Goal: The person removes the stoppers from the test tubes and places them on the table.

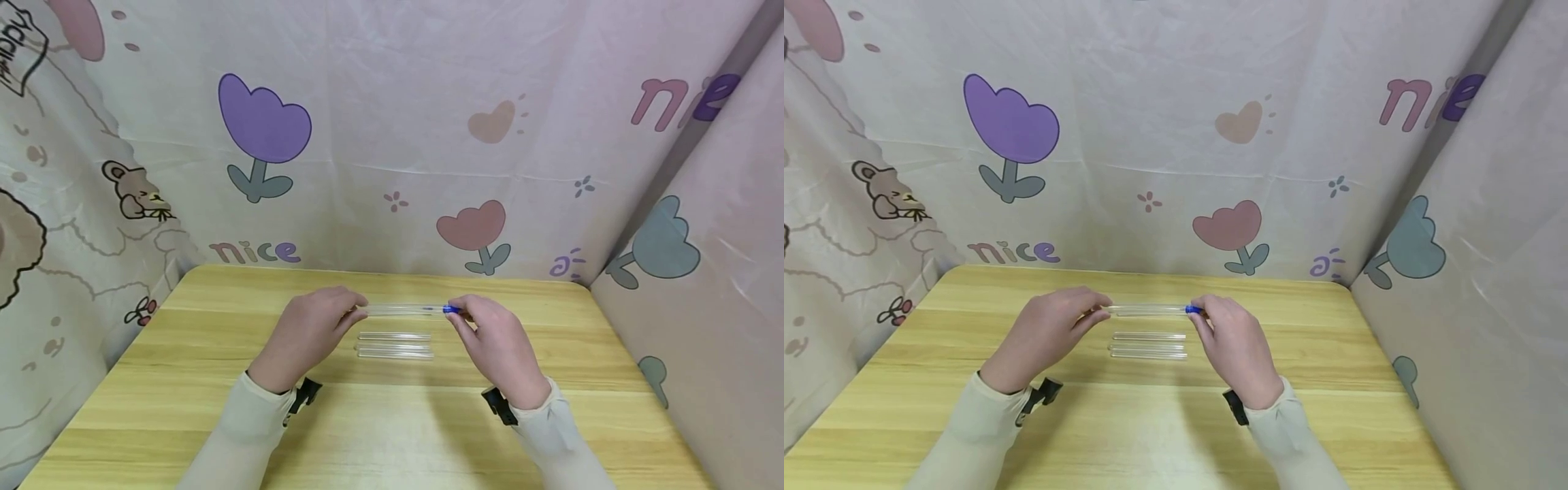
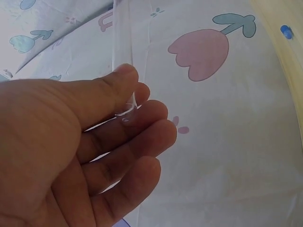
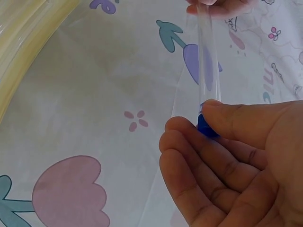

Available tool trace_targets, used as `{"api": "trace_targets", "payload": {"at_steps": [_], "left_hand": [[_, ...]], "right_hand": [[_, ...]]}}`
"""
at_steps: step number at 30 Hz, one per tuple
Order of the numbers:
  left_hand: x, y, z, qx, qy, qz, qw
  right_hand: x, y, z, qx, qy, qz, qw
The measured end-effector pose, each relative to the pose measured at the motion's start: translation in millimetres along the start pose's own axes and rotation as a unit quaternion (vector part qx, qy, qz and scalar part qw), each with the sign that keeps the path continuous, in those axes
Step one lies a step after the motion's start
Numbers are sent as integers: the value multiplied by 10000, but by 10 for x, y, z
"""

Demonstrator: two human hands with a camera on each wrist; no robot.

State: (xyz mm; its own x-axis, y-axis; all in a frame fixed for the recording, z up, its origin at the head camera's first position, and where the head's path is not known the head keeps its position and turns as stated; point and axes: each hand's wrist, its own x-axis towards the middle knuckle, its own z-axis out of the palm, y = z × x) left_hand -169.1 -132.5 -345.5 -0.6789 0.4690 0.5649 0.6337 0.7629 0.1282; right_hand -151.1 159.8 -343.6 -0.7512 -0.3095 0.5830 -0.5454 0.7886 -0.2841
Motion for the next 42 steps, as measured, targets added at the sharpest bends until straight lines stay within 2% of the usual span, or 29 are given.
{"api": "trace_targets", "payload": {"at_steps": [8, 15, 21, 34, 42], "left_hand": [[-23, 9, -20, 16, -26, 34, 10000], [-17, 13, -37, 7, -235, -91, 9997], [-15, 12, -33, -25, -433, -239, 9988], [-13, 18, -16, -66, -490, -228, 9985], [-14, 15, -10, -112, -335, -194, 9992]], "right_hand": [[-13, -1, -5, 84, -116, 261, 9996], [-8, 12, -10, 205, -246, 185, 9993], [-13, 19, 5, 126, -155, 90, 9998], [-9, 12, 16, -71, -132, 169, 9997], [-9, 11, 16, -94, -172, 222, 9996]]}}
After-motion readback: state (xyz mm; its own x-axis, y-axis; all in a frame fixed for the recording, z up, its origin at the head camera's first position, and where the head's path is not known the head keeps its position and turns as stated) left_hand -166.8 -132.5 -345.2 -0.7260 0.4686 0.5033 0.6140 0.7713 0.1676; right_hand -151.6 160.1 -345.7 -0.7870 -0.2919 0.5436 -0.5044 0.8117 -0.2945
